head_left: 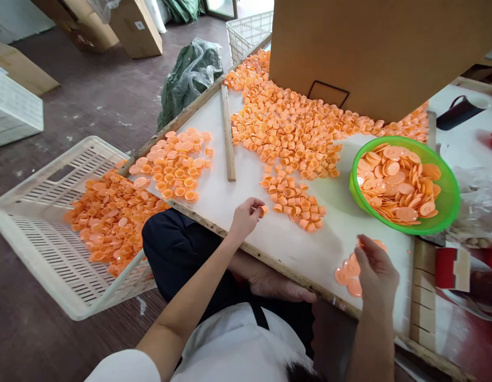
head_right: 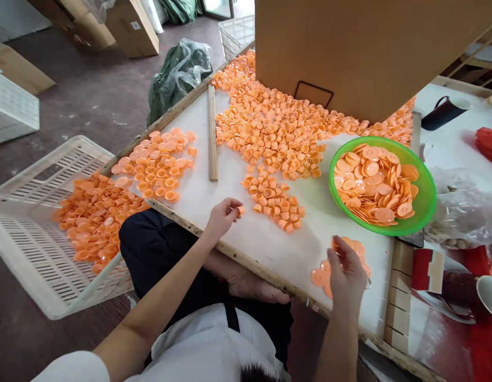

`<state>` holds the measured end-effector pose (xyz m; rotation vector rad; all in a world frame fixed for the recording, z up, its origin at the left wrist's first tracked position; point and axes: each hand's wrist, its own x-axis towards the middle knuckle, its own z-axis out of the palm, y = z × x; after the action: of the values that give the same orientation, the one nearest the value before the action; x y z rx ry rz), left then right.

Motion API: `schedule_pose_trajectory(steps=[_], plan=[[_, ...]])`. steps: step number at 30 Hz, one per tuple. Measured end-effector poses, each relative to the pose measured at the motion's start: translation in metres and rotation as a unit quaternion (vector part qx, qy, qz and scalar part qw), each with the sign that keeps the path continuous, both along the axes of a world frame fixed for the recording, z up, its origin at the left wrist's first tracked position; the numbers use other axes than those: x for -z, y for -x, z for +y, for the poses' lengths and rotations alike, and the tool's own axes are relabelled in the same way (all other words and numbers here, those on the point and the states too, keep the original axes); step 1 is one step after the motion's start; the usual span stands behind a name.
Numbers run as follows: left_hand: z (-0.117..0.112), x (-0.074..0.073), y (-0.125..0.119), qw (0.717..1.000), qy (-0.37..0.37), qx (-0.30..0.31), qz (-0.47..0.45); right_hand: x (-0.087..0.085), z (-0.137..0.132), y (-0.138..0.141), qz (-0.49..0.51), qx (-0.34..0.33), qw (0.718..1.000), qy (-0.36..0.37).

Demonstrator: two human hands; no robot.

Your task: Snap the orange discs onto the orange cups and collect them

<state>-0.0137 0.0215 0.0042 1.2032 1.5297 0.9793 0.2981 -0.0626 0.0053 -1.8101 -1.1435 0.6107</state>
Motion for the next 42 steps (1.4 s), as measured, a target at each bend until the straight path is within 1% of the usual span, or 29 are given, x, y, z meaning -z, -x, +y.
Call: schedule_pose_trajectory(steps=[1,2,4,5,7,9,11,13,17,22,25,27,31,33,35,37,40,42], plan=[[-0.009,-0.004,-0.006,0.997,0.016,0.007,-0.076,-0.004,-0.001,0.016,0.085,-0.037,0.996,0.000],[-0.017,-0.008,-0.012,0.990,0.027,0.016,-0.139,-0.008,0.000,0.034,0.160,-0.071,0.985,0.001],[-0.032,-0.016,-0.027,0.976,0.034,0.037,-0.213,-0.015,0.001,0.070,0.262,-0.129,0.956,0.009],[-0.038,-0.020,-0.033,0.972,0.033,0.047,-0.227,-0.018,0.003,0.086,0.300,-0.151,0.942,0.010],[-0.047,-0.027,-0.043,0.973,0.020,0.052,-0.225,-0.021,0.004,0.111,0.356,-0.183,0.916,0.012],[-0.053,-0.030,-0.047,0.978,-0.001,0.043,-0.205,-0.023,0.004,0.125,0.386,-0.198,0.901,0.011],[-0.056,-0.031,-0.048,0.983,-0.019,0.032,-0.180,-0.024,0.002,0.130,0.399,-0.199,0.895,0.012],[-0.058,-0.029,-0.046,0.987,-0.030,0.031,-0.155,-0.025,0.000,0.131,0.402,-0.195,0.894,0.016],[-0.061,-0.027,-0.045,0.992,-0.055,0.042,-0.107,-0.022,-0.002,0.131,0.390,-0.176,0.904,0.027],[-0.063,-0.026,-0.047,0.992,-0.098,0.046,-0.065,-0.016,-0.003,0.135,0.388,-0.147,0.909,0.027],[-0.065,-0.024,-0.047,0.991,-0.119,0.042,-0.050,-0.014,-0.003,0.137,0.383,-0.141,0.912,0.031],[-0.065,-0.022,-0.047,0.990,-0.130,0.033,-0.037,-0.014,-0.004,0.138,0.381,-0.154,0.911,0.024],[-0.065,-0.020,-0.048,0.988,-0.157,0.011,0.003,-0.015,-0.006,0.139,0.377,-0.218,0.900,-0.003],[-0.066,-0.021,-0.049,0.986,-0.168,0.017,0.010,-0.016,-0.005,0.140,0.355,-0.216,0.909,0.007],[-0.068,-0.022,-0.051,0.984,-0.175,0.031,0.004,-0.017,-0.004,0.140,0.327,-0.195,0.925,0.020],[-0.069,-0.024,-0.052,0.983,-0.180,0.035,-0.008,-0.019,-0.002,0.139,0.303,-0.187,0.934,0.024],[-0.070,-0.027,-0.052,0.983,-0.178,0.042,-0.016,-0.021,0.000,0.138,0.251,-0.203,0.946,0.006],[-0.069,-0.028,-0.049,0.983,-0.171,0.070,-0.013,-0.023,0.001,0.136,0.195,-0.213,0.957,-0.015]])
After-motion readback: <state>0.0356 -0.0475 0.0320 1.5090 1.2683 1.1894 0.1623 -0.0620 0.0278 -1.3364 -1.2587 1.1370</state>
